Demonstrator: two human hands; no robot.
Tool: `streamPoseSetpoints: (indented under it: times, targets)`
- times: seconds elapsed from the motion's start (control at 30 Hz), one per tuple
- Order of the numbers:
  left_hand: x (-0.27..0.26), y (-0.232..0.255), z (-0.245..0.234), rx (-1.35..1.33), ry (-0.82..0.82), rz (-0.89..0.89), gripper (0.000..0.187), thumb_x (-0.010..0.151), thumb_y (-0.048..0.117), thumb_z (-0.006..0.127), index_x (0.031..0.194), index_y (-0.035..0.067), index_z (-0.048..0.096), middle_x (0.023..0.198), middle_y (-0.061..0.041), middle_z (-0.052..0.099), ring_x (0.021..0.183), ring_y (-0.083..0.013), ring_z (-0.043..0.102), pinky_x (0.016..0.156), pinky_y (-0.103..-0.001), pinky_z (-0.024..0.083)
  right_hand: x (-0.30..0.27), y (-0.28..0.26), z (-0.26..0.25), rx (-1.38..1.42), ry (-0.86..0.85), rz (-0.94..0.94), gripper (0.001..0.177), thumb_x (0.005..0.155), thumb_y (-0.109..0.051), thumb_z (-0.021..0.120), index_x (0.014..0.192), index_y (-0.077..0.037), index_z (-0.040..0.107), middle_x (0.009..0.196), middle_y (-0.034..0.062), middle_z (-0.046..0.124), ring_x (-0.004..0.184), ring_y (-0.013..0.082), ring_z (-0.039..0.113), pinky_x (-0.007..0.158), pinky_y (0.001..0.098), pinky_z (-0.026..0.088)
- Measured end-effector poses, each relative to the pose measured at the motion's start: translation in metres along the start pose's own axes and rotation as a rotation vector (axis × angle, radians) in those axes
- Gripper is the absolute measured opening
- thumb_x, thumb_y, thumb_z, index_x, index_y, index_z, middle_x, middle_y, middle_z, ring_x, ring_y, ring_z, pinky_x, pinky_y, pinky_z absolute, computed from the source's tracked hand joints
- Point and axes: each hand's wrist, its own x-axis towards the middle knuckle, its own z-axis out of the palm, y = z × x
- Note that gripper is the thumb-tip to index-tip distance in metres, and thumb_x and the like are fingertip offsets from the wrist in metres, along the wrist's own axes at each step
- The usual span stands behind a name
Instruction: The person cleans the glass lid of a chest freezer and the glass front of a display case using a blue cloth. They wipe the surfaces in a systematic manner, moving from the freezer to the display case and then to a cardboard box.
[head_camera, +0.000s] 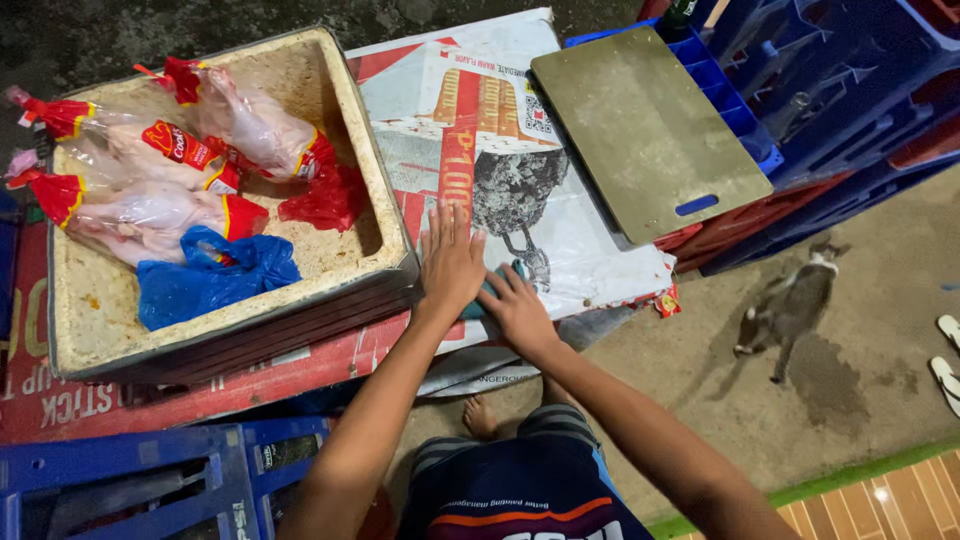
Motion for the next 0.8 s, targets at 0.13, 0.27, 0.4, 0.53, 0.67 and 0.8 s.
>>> streamPoseSetpoints:
  times: [0.13, 0.27, 0.4, 0.53, 0.67, 0.8]
  targets:
    - [-0.005, -0.002, 0.002, 0.006, -0.001, 0.02, 0.069, 0.107, 0.043, 0.04, 0.161, 0.002, 0.026, 0.17, -0.022, 0.015, 0.157, -0.039, 0.012, 0.124, -0.054, 0.013, -0.028, 0.04, -0.046, 0.159, -0.075, 0.009, 0.069, 0.077, -0.009, 0.074, 0.144, -0.017, 0.06, 0.146, 0.0181, 0.055, 0.137, 0.0435, 0.05, 0.113, 0.0508, 0.043]
    - [-0.003, -0.003, 0.003, 0.007, -0.01, -0.006, 0.069, 0.106, 0.042, 0.04, 0.16, 0.001, 0.025, 0.169, -0.021, 0.016, 0.157, -0.0388, 0.012, 0.124, -0.055, 0.012, -0.027, 0.075, -0.063, 0.003, 0.151, 0.348, 0.06, 0.077, -0.01, 0.072, 0.137, -0.012, 0.061, 0.135, 0.018, 0.06, 0.124, 0.0443, 0.055, 0.107, 0.0516, 0.047]
    - [0.002, 0.001, 0.008, 0.022, -0.009, -0.026, 0.067, 0.108, 0.043, 0.04, 0.16, 0.003, 0.026, 0.17, -0.021, 0.016, 0.158, -0.0383, 0.011, 0.125, -0.055, 0.012, -0.018, 0.03, -0.032, -0.045, 0.082, 0.494, 0.051, 0.083, -0.005, 0.069, 0.133, -0.01, 0.061, 0.132, 0.0191, 0.06, 0.126, 0.0421, 0.056, 0.11, 0.0514, 0.047]
    - [0.011, 0.006, 0.013, -0.018, 0.015, -0.012, 0.07, 0.106, 0.042, 0.04, 0.16, 0.002, 0.023, 0.17, -0.022, 0.015, 0.157, -0.0383, 0.009, 0.123, -0.056, 0.011, -0.017, -0.009, -0.019, 0.213, -0.001, 0.044, 0.067, 0.07, -0.008, 0.074, 0.135, -0.012, 0.059, 0.138, 0.0199, 0.059, 0.128, 0.0458, 0.052, 0.105, 0.0524, 0.044]
    - [0.021, 0.01, 0.014, -0.021, 0.012, -0.041, 0.07, 0.106, 0.042, 0.04, 0.161, 0.002, 0.024, 0.169, -0.021, 0.016, 0.157, -0.0383, 0.01, 0.124, -0.056, 0.01, 0.003, 0.052, -0.038, 0.16, -0.047, -0.19, 0.066, 0.074, 0.001, 0.071, 0.138, -0.014, 0.059, 0.139, 0.0202, 0.059, 0.132, 0.0425, 0.054, 0.113, 0.05, 0.043]
    - [0.03, 0.011, 0.019, -0.006, 0.059, -0.083, 0.069, 0.106, 0.042, 0.04, 0.16, 0.001, 0.026, 0.169, -0.022, 0.017, 0.157, -0.0394, 0.011, 0.124, -0.056, 0.01, 0.036, 0.127, -0.041, 0.061, 0.041, 0.183, 0.061, 0.079, -0.003, 0.071, 0.138, -0.012, 0.06, 0.14, 0.0224, 0.058, 0.129, 0.0486, 0.051, 0.11, 0.0509, 0.043]
